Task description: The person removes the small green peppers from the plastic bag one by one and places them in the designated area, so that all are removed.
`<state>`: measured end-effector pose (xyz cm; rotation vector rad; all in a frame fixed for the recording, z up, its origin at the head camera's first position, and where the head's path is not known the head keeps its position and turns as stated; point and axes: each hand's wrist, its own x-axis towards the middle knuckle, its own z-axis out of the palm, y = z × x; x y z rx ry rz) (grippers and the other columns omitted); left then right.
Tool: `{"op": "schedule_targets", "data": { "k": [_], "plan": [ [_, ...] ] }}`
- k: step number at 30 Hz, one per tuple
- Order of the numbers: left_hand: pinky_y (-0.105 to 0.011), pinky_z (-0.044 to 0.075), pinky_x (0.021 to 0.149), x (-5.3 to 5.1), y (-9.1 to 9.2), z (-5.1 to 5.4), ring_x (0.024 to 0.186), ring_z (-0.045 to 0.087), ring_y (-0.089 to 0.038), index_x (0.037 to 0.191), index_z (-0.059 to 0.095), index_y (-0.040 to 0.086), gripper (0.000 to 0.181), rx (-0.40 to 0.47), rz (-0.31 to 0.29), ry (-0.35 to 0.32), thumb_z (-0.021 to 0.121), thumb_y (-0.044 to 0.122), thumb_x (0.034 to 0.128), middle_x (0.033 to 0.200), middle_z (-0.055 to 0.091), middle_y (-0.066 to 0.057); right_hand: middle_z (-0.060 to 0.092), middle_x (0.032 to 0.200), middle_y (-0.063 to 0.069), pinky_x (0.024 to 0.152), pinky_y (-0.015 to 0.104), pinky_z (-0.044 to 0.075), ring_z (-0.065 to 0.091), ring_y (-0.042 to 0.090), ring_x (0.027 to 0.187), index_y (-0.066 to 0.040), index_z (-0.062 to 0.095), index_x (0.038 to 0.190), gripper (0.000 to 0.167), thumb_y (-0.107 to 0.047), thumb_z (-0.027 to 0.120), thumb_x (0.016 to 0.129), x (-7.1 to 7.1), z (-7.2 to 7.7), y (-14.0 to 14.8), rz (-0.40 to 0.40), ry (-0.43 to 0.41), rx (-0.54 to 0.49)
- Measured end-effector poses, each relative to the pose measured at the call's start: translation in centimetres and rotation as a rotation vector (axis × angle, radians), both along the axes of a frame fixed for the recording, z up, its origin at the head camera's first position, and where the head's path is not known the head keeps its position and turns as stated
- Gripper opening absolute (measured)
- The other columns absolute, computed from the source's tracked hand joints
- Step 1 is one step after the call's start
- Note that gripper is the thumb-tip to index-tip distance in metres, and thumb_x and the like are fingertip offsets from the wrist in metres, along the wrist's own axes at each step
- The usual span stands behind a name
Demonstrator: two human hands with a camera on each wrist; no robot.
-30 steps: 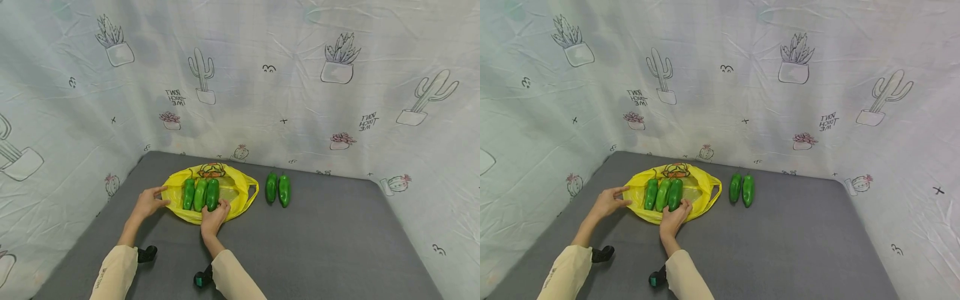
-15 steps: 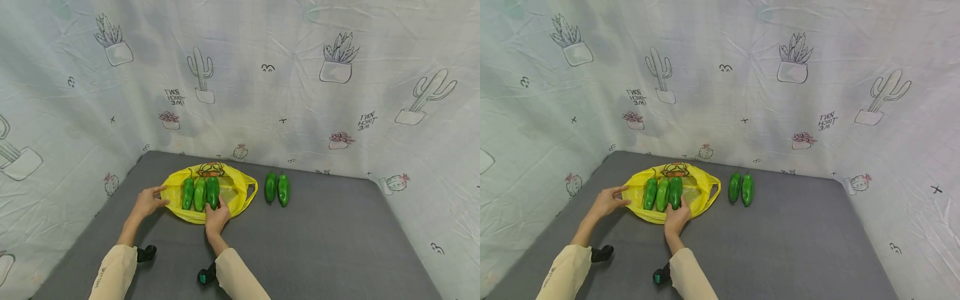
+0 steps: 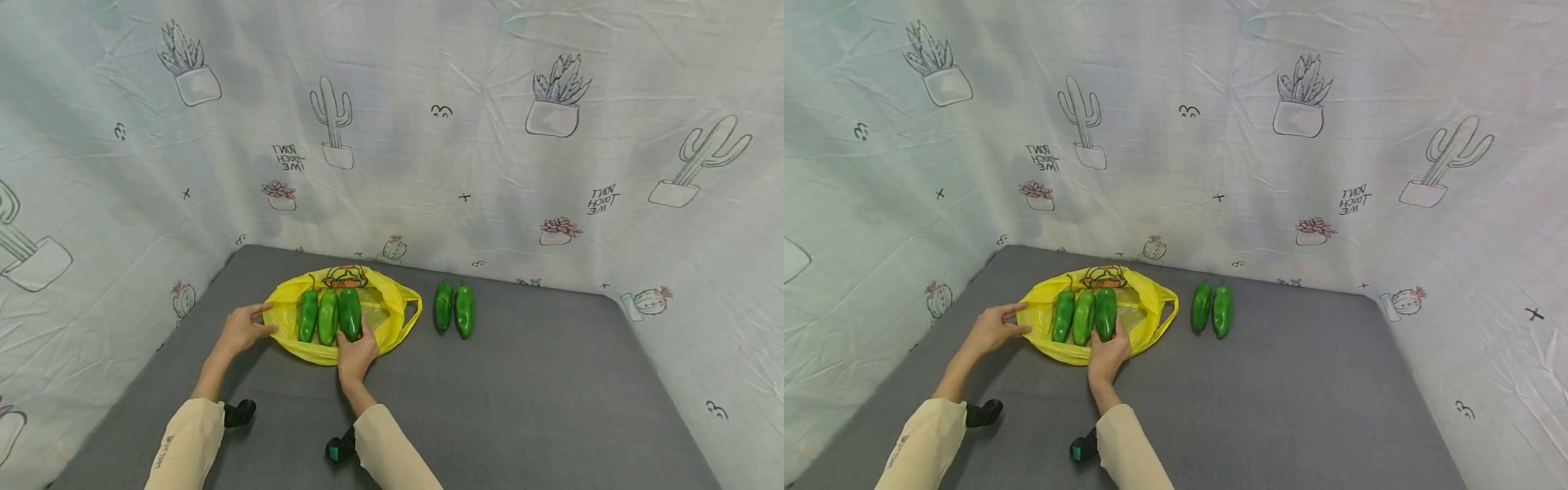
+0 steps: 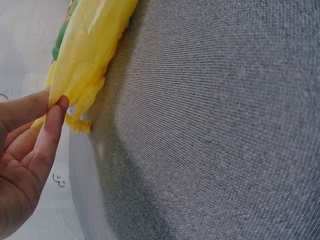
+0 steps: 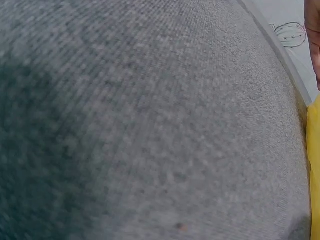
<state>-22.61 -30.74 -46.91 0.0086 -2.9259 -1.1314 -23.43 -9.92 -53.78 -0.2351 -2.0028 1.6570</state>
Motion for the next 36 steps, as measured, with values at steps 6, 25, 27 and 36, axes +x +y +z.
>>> {"op": "schedule_targets", "data": {
  "k": [6, 25, 27, 36],
  "plan": [
    [-0.055, 0.048, 0.085, 0.0, 0.2, 0.0, 0.117, 0.049, -0.051, 0.134, 0.049, -0.010, 0.057, -0.003, 0.001, -0.008, 0.071, 0.012, 0.0861, 0.133, 0.046, -0.036, 0.069, 0.108, 0.020, 0.076, 0.043, 0.056, 0.068, 0.033, 0.093, 0.006, 0.065, 0.119, 0.051, 0.005, 0.081, 0.070, 0.1, -0.2, 0.4, -0.016, 0.009, -0.010],
    [-0.054, 0.049, 0.085, -0.7, 0.3, 0.5, 0.113, 0.053, -0.049, 0.135, 0.047, -0.011, 0.057, 0.013, -0.013, 0.005, 0.069, 0.010, 0.0869, 0.132, 0.045, -0.037, 0.069, 0.101, 0.021, 0.070, 0.033, 0.057, 0.069, 0.030, 0.085, 0.006, 0.065, 0.118, 0.051, 0.003, 0.083, 0.069, 0.4, 1.2, 1.8, -0.069, 0.118, -0.208],
    [-0.054, 0.049, 0.084, -0.6, 0.3, 0.5, 0.115, 0.051, -0.050, 0.135, 0.047, -0.011, 0.057, 0.012, -0.015, 0.008, 0.069, 0.010, 0.0869, 0.133, 0.045, -0.037, 0.068, 0.106, 0.021, 0.072, 0.033, 0.057, 0.069, 0.030, 0.088, 0.006, 0.065, 0.119, 0.052, 0.003, 0.082, 0.070, 0.5, 1.5, 2.2, -0.060, 0.124, -0.244],
    [-0.055, 0.049, 0.086, 0.2, 0.2, 0.4, 0.119, 0.047, -0.052, 0.135, 0.046, -0.012, 0.057, -0.002, -0.003, 0.000, 0.070, 0.009, 0.0867, 0.134, 0.043, -0.037, 0.065, 0.114, 0.024, 0.079, 0.039, 0.055, 0.067, 0.033, 0.096, 0.004, 0.064, 0.121, 0.053, 0.003, 0.082, 0.071, 1.2, 3.1, 4.5, -0.047, 0.081, -0.316]
  ]
}}
